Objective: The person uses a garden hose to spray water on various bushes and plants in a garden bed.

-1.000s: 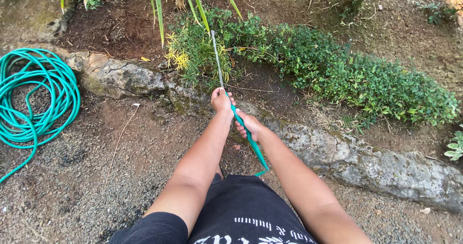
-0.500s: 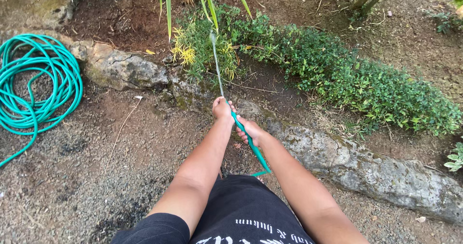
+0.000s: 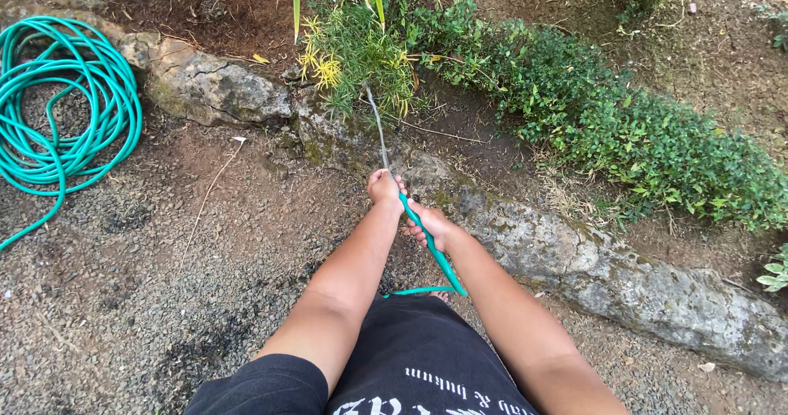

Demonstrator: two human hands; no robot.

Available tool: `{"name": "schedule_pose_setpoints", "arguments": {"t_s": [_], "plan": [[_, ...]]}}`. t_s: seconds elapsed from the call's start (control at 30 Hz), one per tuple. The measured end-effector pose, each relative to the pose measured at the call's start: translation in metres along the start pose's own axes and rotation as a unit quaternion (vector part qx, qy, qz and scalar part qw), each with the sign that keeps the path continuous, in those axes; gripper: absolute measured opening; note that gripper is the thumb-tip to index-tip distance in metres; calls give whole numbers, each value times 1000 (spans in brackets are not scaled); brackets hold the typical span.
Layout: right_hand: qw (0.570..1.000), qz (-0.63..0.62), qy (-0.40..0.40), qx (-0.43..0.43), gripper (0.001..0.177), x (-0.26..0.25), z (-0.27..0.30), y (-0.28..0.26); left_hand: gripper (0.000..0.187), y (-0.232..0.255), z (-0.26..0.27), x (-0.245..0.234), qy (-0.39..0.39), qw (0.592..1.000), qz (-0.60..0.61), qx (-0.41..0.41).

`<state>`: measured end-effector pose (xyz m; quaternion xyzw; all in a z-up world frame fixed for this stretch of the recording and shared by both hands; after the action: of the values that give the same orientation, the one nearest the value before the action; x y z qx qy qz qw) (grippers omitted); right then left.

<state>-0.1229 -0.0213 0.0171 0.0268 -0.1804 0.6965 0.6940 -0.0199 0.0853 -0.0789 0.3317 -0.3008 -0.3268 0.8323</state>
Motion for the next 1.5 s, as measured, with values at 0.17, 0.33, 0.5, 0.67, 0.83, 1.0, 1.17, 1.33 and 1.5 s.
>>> {"name": "schedule_pose_setpoints", "arguments": {"t_s": [0.17, 0.33, 0.5, 0.67, 0.83, 1.0, 1.17, 1.33, 1.5], "plan": [[1000, -9, 21, 5, 58, -1, 4, 0, 7, -4, 1, 2, 8, 1000, -12, -12], [1000, -14, 19, 14, 59, -3, 6, -1, 8, -5, 3, 4, 16, 1000, -19, -19], [1000, -13, 15, 25, 58, -3, 5, -3, 8, -1, 5, 6, 23, 999, -16, -23], [1000, -7, 22, 19, 58, -3, 7, -4, 9, 1, 7, 6, 28, 999, -15, -26], [1000, 1, 26, 12, 58, -2, 8, -3, 8, -3, 4, 4, 29, 999, -22, -24], [999, 12, 36, 11, 57, 0, 10, -3, 7, -5, 1, 2, 30, 999, -16, -34], [1000, 4, 28, 12, 57, 0, 8, -4, 8, -1, 2, 3, 27, 999, -22, -32], [1000, 12, 15, 13, 58, 1, 10, -7, 9, 5, 5, 5, 26, 999, -28, -24], [1000, 7, 11, 11, 58, 2, 10, -9, 9, 13, 10, 8, 24, 999, -24, -24]]}}
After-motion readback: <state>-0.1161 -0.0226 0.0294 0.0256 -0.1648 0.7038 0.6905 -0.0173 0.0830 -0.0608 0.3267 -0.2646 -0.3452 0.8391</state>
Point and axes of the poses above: each hand's wrist, its own z-axis away from the middle knuckle, its own x-axis out of the palm, y = z × x, the point moved 1 cm from there along -z, towards the middle knuckle, and after that the axes turned 14 degrees about x, right-handed, at the moved point
